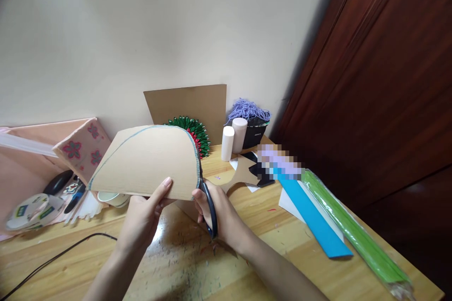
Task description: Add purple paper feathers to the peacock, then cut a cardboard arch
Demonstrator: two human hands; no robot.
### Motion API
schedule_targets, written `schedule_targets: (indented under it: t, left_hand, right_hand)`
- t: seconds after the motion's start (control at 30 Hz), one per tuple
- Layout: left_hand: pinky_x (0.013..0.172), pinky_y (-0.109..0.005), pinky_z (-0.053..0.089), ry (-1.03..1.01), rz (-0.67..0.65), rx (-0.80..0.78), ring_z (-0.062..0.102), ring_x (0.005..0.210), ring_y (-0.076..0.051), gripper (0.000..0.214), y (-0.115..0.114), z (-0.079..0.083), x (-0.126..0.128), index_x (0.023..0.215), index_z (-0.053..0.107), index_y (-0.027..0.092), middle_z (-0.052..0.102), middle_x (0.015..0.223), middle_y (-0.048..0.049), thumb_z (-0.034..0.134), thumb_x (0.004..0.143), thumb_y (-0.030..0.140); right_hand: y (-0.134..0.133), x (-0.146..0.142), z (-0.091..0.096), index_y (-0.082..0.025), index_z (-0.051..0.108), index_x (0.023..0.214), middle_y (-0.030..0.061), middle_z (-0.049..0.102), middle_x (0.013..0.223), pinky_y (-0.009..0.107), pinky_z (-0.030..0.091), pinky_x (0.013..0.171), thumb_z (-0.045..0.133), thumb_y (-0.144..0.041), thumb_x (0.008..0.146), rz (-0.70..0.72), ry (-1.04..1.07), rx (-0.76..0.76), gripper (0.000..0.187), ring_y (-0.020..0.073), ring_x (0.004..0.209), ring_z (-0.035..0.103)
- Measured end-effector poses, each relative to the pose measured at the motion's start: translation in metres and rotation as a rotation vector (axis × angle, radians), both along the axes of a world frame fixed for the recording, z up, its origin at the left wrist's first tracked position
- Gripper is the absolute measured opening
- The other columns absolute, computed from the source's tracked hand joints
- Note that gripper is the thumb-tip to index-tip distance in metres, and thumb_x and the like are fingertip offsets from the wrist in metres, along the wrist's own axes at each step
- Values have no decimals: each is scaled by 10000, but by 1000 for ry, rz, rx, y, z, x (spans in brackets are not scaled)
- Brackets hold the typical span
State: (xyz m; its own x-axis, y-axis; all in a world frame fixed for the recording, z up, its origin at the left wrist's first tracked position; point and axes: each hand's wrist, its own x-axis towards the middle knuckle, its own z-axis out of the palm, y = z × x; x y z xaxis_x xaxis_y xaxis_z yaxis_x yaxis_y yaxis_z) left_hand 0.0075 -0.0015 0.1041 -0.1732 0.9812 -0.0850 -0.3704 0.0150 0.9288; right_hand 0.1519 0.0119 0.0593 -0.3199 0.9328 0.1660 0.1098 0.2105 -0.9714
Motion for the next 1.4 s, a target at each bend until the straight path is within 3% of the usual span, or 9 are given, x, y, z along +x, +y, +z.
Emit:
schedule_targets:
  t: [0.27,0.43,0.53,0.67,0.77,0.9,1.03,1.27,1.4]
  left_hand:
    - [859,-378,528,20,-29,13,606,1069,-270,510,-1,2,-6,1186,584,126,675,1113,-111,713,723,299]
    - [921,-401,490,99,-12,67,593,1086,-282,458,1,-3,-12,1130,622,90,671,1112,-136,700,739,315]
    - [939,-405,478,120,-24,85,599,1075,-282,426,1,-6,-13,1097,640,78,670,1112,-145,695,745,311]
    - [843,-411,533,85,-43,55,615,1043,-295,477,1,-5,-11,1146,611,85,665,1117,-151,701,737,313]
    - [860,-406,525,72,-51,41,603,1065,-287,471,1,-6,-10,1148,611,96,668,1116,-141,703,737,309]
    - [904,-397,501,82,-39,57,617,1040,-267,388,0,-8,-9,1057,658,94,686,1075,-131,705,735,306]
    - [852,-403,529,65,-43,43,642,978,-276,354,-1,-6,-7,984,677,81,696,1044,-142,713,721,316]
    - [892,-390,508,80,-56,59,599,1078,-271,477,0,-4,-11,1148,612,123,655,1152,-119,717,718,303]
    - [954,-377,461,115,-44,112,594,1089,-256,469,2,-6,-18,1142,622,117,667,1130,-122,719,718,293]
  right_hand:
    - [-1,0,1,-203,395,697,-55,405,528,185,336,363,401,-740,753,-25,21,-60,540,80,386,447]
    - [-2,4,1,-180,454,759,-20,442,587,235,409,471,107,-798,747,143,51,-7,709,114,471,508]
    - [-2,6,2,-177,443,723,-16,439,585,250,416,506,39,-788,748,165,34,8,733,120,489,512]
    - [-2,5,4,-184,400,644,-21,412,568,226,392,469,124,-789,763,109,-11,58,675,107,473,495]
    - [-2,4,4,-189,391,645,-36,390,541,203,367,413,206,-801,750,71,12,48,648,95,432,476]
    - [-2,3,3,-190,408,665,-44,390,521,196,371,395,264,-794,749,31,-9,35,627,91,408,469]
    - [-5,2,2,-194,412,694,-47,404,531,197,389,388,303,-787,747,-8,-10,5,605,87,391,462]
    - [-5,2,4,-188,475,760,-58,406,497,197,361,351,399,-795,694,-40,-51,-45,615,90,359,438]
    - [-1,5,4,-186,452,691,-28,435,521,220,400,421,194,-831,715,64,27,2,695,113,430,507]
